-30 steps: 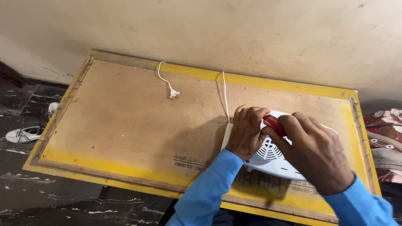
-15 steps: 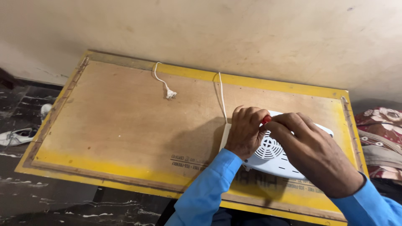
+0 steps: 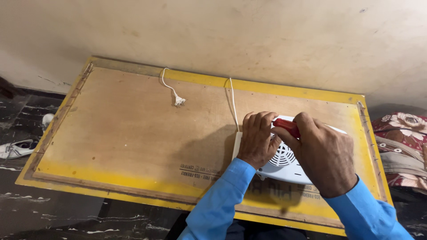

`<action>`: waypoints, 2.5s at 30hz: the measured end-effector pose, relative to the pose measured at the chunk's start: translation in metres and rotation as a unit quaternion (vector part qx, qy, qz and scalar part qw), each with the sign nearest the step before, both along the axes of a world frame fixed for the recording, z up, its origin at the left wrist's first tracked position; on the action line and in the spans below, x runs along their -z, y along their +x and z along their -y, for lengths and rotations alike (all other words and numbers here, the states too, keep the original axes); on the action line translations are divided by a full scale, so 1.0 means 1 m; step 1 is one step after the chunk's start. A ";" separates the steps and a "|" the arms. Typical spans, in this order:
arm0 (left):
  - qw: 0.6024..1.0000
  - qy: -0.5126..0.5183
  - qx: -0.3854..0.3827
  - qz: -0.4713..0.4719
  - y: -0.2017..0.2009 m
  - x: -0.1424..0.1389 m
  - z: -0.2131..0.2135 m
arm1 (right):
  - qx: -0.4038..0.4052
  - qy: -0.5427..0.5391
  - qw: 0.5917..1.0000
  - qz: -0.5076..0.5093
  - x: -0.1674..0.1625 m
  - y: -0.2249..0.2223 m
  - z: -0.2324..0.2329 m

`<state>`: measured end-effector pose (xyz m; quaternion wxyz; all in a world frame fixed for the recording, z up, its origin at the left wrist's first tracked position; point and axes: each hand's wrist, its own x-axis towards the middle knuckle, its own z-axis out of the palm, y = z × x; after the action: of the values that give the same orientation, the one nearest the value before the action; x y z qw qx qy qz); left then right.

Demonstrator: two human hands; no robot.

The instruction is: The person uses a red-handled screwdriver to unscrew screws from the base of a small white electric appliance, then flips the appliance over and works on the exposed top coupling and parts by hand, manipulating the central component.

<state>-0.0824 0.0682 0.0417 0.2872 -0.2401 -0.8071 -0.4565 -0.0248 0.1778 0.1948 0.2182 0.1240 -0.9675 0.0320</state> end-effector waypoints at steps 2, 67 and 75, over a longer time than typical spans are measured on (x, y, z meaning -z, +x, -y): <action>1.000 0.009 0.003 -0.002 0.000 -0.001 0.000 | -0.029 -0.056 0.998 -0.023 -0.004 0.002 0.001; 0.967 0.100 -0.107 0.207 0.064 0.023 0.036 | 0.253 -0.498 0.807 0.190 0.142 0.068 -0.124; 0.971 0.081 -0.122 0.190 0.061 0.023 0.044 | 0.213 -0.513 0.812 0.178 0.140 0.066 -0.116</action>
<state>-0.0209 0.0240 0.0190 0.2010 -0.0248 -0.8303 -0.5192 0.0409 0.2941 0.0550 0.0750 -0.2236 -0.8344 0.4982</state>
